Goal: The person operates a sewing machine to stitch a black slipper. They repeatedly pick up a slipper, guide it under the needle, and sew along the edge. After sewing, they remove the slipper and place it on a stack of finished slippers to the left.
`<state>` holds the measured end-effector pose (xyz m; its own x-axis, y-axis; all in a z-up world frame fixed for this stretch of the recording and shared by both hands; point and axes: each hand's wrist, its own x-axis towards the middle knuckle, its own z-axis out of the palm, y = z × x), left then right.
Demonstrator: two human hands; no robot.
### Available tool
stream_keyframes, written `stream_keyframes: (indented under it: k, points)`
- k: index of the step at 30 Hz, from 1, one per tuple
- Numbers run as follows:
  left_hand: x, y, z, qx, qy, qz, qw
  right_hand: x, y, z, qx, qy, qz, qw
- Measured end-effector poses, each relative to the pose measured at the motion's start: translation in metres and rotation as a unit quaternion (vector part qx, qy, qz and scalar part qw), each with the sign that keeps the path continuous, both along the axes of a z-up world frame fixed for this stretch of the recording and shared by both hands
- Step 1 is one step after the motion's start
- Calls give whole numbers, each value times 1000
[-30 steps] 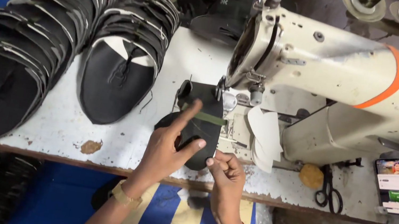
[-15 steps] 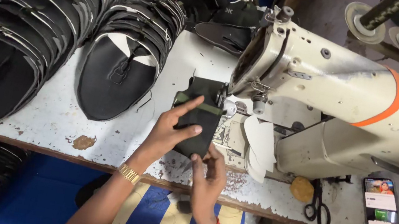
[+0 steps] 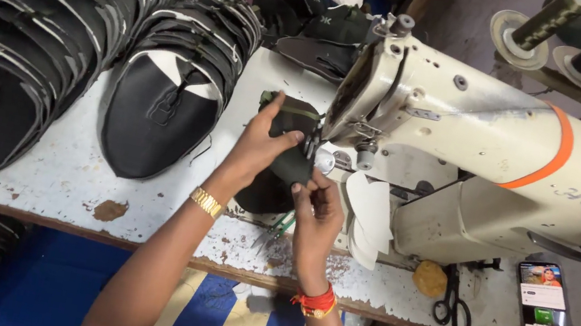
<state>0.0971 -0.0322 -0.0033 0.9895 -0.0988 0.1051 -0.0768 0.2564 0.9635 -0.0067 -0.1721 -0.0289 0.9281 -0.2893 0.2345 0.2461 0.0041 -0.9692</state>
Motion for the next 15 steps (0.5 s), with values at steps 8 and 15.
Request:
stream_keyframes:
  k: [8,15]
  points:
    - [39,8,41,249,-135,-82,956,-17,-85,10,-402,-1,-167,900]
    - [30,-5,18,214,-256,-54,941,10,-123,-29,-566,129,-124,805]
